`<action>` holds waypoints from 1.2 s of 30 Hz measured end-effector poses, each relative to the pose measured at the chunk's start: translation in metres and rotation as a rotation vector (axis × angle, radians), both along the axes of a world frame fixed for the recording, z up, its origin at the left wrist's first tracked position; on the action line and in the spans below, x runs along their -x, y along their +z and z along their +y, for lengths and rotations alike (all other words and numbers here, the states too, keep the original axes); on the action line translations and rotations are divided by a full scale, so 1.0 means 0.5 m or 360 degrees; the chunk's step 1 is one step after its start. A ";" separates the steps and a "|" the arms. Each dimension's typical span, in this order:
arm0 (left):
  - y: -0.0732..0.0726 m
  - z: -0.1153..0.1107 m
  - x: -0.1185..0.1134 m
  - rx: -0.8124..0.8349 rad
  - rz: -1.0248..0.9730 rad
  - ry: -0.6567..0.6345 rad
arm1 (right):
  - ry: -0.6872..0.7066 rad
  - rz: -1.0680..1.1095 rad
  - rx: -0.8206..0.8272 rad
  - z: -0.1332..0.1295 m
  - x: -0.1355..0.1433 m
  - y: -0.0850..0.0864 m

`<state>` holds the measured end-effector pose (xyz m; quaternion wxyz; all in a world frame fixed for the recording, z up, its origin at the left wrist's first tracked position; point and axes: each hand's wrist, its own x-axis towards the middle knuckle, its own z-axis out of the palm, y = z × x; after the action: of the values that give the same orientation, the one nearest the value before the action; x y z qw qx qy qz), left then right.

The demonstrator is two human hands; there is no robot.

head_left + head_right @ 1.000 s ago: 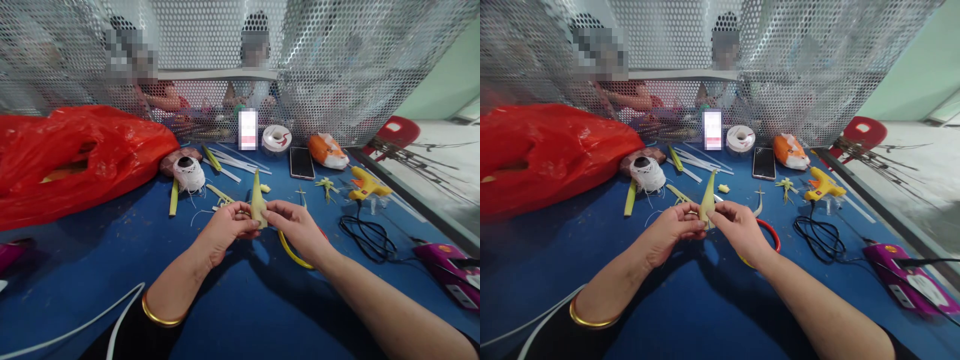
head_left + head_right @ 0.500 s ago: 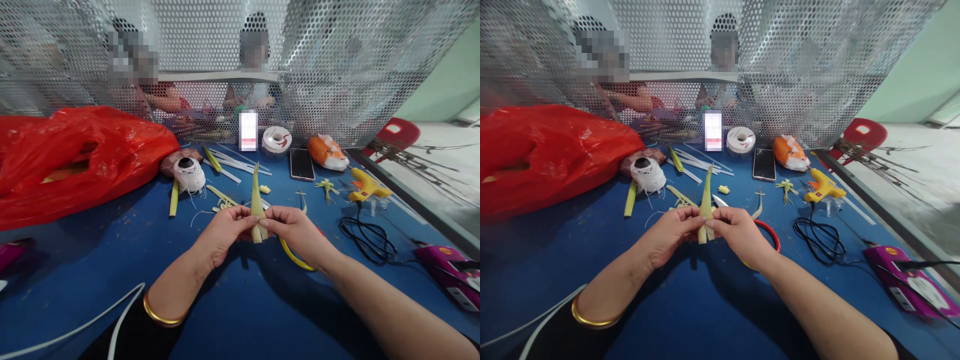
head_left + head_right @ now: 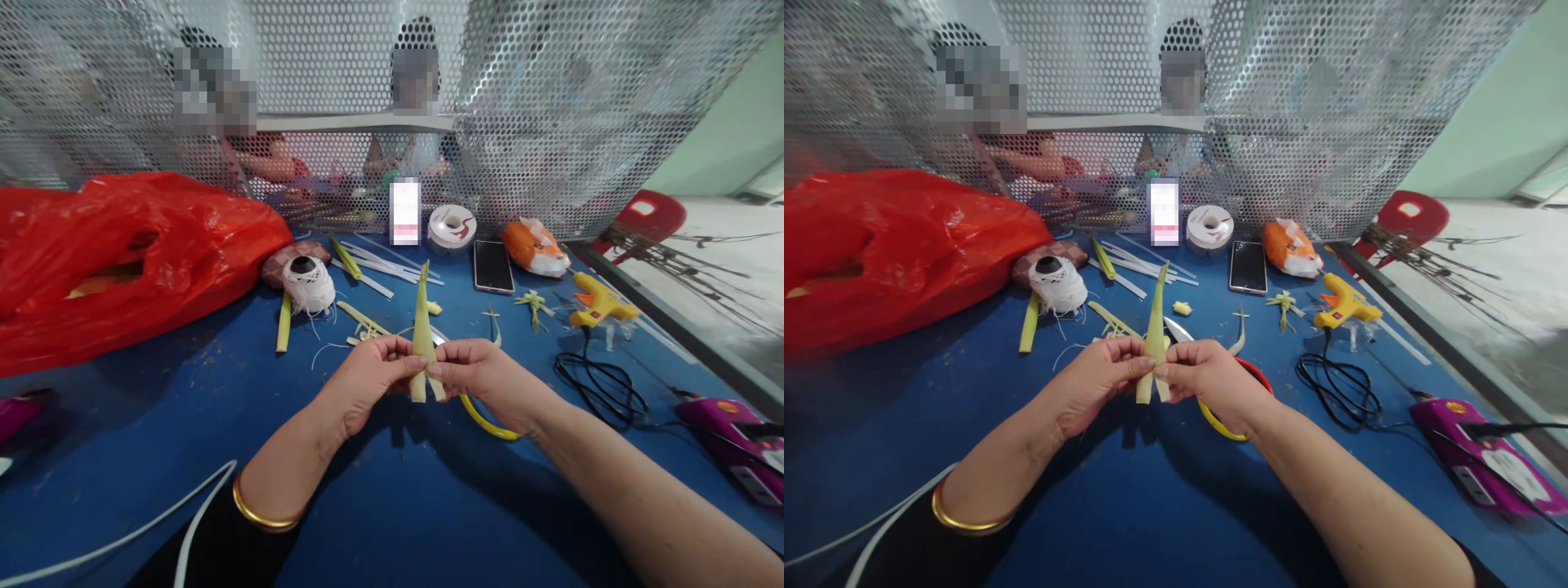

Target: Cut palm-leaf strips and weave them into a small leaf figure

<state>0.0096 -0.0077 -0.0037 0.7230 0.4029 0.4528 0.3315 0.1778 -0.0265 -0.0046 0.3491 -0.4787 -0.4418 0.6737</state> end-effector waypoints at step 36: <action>0.002 0.004 0.006 -0.0026 0.0099 -0.0140 | -0.0170 0.0137 -0.0075 0.007 -0.001 -0.013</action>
<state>0.0066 -0.0059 -0.0028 0.7192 0.4384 0.4543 0.2902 0.1785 -0.0228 -0.0113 0.4144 -0.4639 -0.4158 0.6635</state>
